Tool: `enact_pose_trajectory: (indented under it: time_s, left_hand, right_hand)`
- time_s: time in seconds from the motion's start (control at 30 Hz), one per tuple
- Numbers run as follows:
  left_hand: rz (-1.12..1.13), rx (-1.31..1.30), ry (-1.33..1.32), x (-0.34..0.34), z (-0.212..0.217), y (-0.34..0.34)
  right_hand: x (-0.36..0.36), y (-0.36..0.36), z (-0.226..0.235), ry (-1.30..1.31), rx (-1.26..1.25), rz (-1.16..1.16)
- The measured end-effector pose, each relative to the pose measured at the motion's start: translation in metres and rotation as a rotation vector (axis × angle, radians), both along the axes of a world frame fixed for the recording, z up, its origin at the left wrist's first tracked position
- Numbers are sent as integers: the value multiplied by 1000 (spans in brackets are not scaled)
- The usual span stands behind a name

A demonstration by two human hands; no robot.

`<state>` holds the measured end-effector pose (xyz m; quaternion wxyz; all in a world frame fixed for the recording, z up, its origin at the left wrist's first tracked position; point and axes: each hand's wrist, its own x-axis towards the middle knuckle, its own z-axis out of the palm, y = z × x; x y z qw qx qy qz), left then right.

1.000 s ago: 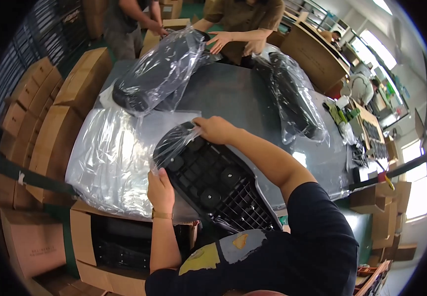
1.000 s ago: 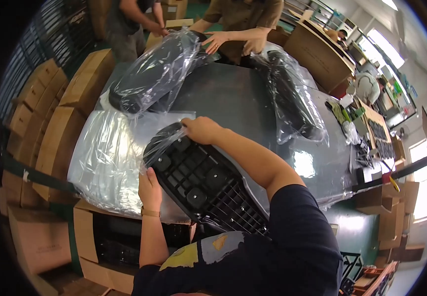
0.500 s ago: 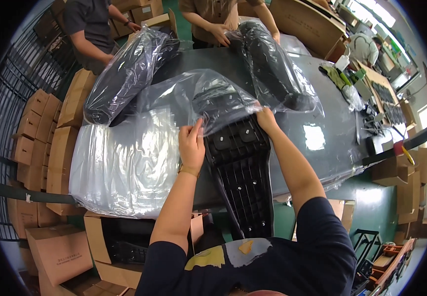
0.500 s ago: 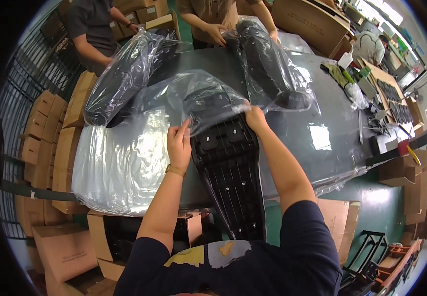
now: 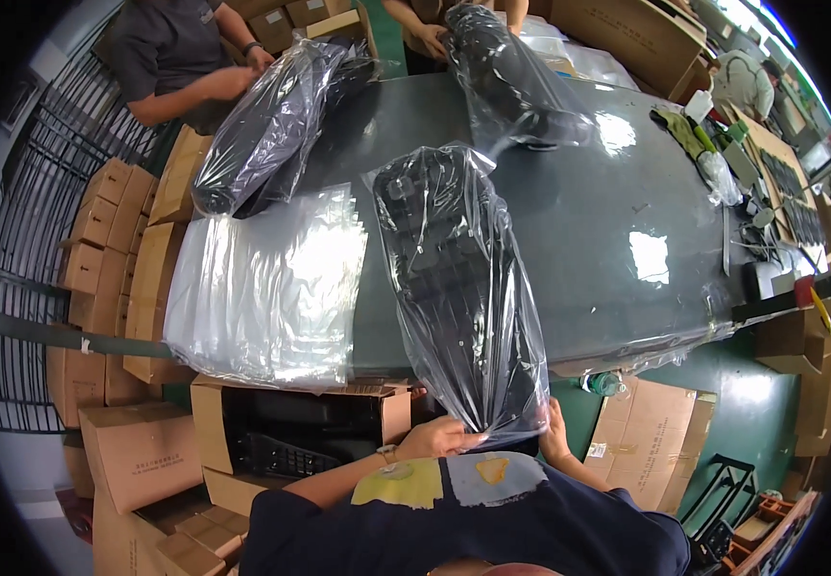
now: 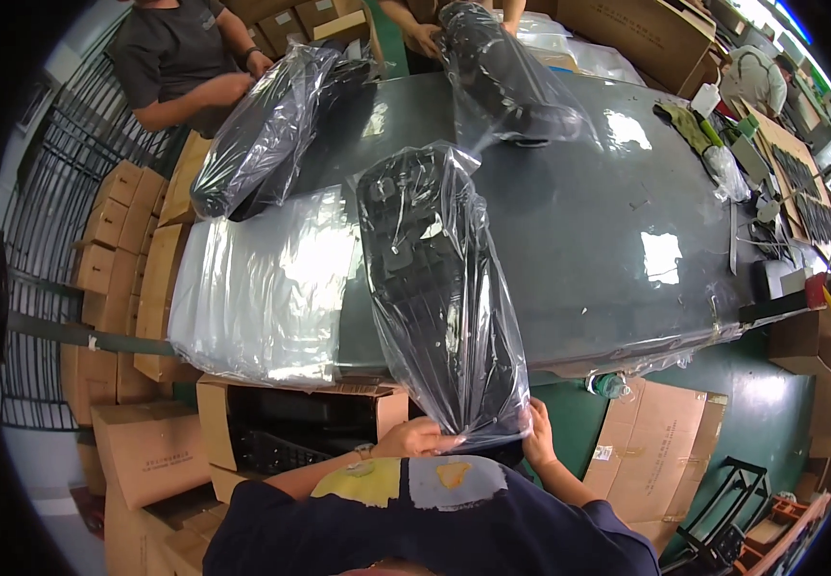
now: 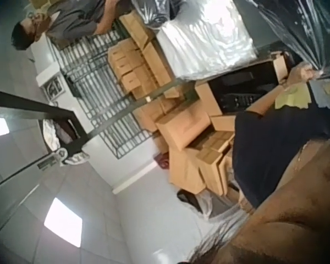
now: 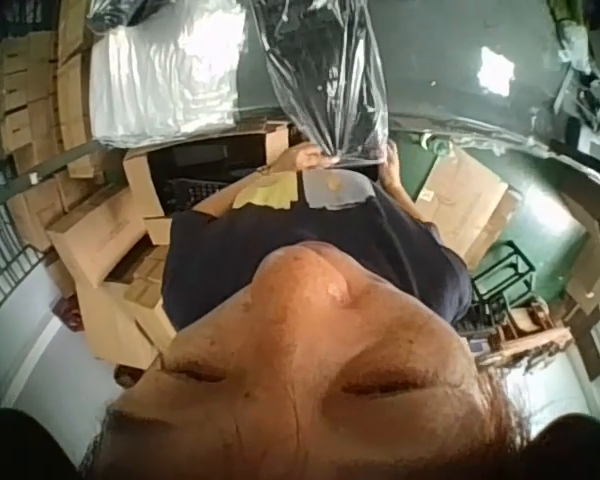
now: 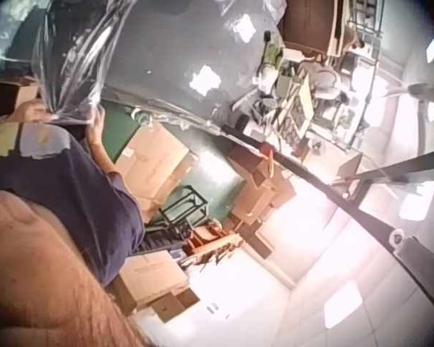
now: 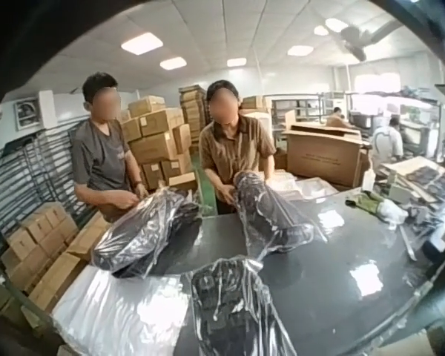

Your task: Pack bicycle seats into individual plastic bags and place them into a cardboard box.

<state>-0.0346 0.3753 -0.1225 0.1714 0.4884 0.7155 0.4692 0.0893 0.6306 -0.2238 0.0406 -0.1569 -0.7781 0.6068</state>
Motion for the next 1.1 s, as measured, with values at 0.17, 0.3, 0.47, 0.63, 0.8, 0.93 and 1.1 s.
enact_pose_trajectory:
  time_s: [0.17, 0.3, 0.47, 0.63, 0.8, 0.93, 1.1]
  left_hand:
    - [-58, -86, -45, -33, 31, 31]
    - [-346, 23, -142, -33, 45, 60]
    - [-628, 130, -442, -18, 48, 79]
    - [-405, 206, -251, -34, 56, 63]
    - [328, 194, -43, -66, 64, 21]
    - [584, 147, -177, -61, 50, -40]
    - [992, 187, -408, -15, -27, -138]
  right_hand:
    - [5, -13, 44, -569, -407, 191]
    - [27, -5, -3, -491, -448, 91]
    - [13, 9, 12, -409, -490, -19]
    - [-11, 10, 39, -338, -557, -136]
    - [-98, -14, 67, -124, -632, -128]
    - [-172, -38, 76, -62, -1021, -146]
    - [-216, -79, 70, -357, -903, -56]
